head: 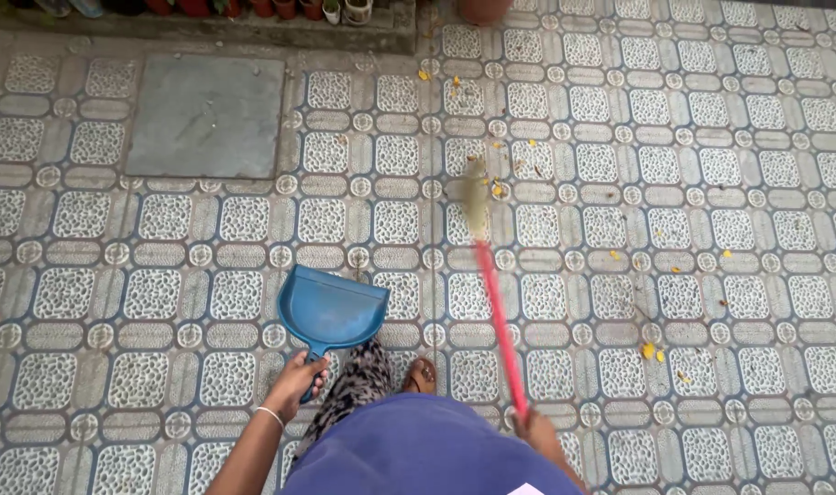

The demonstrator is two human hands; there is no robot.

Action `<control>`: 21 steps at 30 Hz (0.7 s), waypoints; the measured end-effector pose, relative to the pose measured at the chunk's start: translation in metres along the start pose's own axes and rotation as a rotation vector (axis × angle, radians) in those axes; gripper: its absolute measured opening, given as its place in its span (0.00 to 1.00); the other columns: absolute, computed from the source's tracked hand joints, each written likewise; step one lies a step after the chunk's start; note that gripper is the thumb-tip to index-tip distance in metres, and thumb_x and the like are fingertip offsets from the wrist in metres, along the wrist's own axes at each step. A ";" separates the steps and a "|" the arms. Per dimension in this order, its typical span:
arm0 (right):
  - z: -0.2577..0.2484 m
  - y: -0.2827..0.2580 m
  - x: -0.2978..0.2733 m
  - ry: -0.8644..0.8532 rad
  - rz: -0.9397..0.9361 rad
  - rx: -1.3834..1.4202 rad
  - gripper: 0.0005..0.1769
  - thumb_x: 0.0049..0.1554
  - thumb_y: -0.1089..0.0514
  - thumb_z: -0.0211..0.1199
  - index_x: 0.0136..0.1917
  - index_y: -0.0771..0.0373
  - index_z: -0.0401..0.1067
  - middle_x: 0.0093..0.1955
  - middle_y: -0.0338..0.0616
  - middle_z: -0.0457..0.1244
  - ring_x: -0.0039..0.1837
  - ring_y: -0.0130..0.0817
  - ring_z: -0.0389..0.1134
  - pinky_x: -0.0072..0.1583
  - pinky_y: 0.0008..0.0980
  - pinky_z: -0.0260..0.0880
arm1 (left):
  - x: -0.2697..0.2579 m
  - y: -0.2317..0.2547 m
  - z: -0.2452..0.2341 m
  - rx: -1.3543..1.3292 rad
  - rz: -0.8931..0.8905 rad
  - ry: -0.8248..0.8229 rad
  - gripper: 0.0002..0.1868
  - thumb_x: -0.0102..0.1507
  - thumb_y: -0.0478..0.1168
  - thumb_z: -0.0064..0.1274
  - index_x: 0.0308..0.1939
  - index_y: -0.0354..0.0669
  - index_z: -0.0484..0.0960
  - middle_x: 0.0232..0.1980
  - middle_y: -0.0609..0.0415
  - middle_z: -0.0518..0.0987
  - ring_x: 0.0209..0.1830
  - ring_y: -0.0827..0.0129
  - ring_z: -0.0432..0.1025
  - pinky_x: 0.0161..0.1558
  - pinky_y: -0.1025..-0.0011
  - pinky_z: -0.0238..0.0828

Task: Sweeping a tiled outdoor area using a broom and a dustpan.

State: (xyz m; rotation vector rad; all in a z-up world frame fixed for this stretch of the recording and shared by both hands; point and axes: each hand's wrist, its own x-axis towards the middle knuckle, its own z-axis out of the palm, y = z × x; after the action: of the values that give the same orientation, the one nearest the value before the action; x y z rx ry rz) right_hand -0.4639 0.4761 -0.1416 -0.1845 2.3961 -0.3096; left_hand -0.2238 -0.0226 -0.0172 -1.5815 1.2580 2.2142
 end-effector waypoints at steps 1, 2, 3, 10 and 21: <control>0.010 -0.012 0.000 -0.023 -0.077 -0.003 0.35 0.59 0.30 0.53 0.51 0.66 0.74 0.43 0.64 0.71 0.49 0.59 0.74 0.52 0.54 0.74 | 0.004 0.007 -0.001 -0.006 0.014 -0.012 0.09 0.66 0.39 0.56 0.43 0.44 0.71 0.27 0.60 0.70 0.20 0.78 0.62 0.19 0.79 0.59; 0.022 -0.031 0.019 -0.020 -0.081 -0.002 0.35 0.59 0.30 0.53 0.51 0.66 0.74 0.43 0.64 0.71 0.49 0.59 0.74 0.52 0.54 0.74 | 0.005 0.017 -0.001 -0.006 0.019 -0.011 0.09 0.66 0.39 0.56 0.43 0.44 0.71 0.27 0.60 0.70 0.20 0.78 0.62 0.19 0.79 0.59; 0.035 -0.049 0.037 -0.048 -0.165 -0.101 0.34 0.59 0.31 0.55 0.52 0.66 0.72 0.47 0.63 0.70 0.52 0.61 0.73 0.53 0.55 0.73 | 0.006 0.026 -0.002 -0.011 0.016 -0.006 0.09 0.65 0.39 0.56 0.42 0.44 0.71 0.27 0.60 0.71 0.20 0.78 0.62 0.19 0.79 0.59; -0.015 -0.298 0.084 -0.090 -0.600 -0.750 0.15 0.63 0.51 0.55 0.54 0.61 0.76 0.51 0.51 0.70 0.52 0.47 0.75 0.49 0.46 0.78 | 0.014 0.066 -0.035 -0.009 0.001 0.041 0.10 0.65 0.40 0.56 0.44 0.45 0.70 0.28 0.60 0.70 0.20 0.79 0.62 0.20 0.78 0.59; -0.015 -0.094 0.186 -0.328 0.332 0.307 0.33 0.61 0.31 0.58 0.40 0.67 0.73 0.32 0.49 0.63 0.31 0.41 0.63 0.37 0.44 0.65 | 0.059 0.133 -0.088 0.010 -0.038 0.070 0.11 0.65 0.42 0.56 0.44 0.44 0.71 0.28 0.60 0.71 0.21 0.78 0.62 0.21 0.78 0.59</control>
State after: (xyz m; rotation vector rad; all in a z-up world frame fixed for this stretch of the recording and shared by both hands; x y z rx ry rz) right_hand -0.6071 0.3478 -0.2232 0.2804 1.9828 -0.4462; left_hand -0.2597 -0.1881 -0.0028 -1.6794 1.2440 2.1446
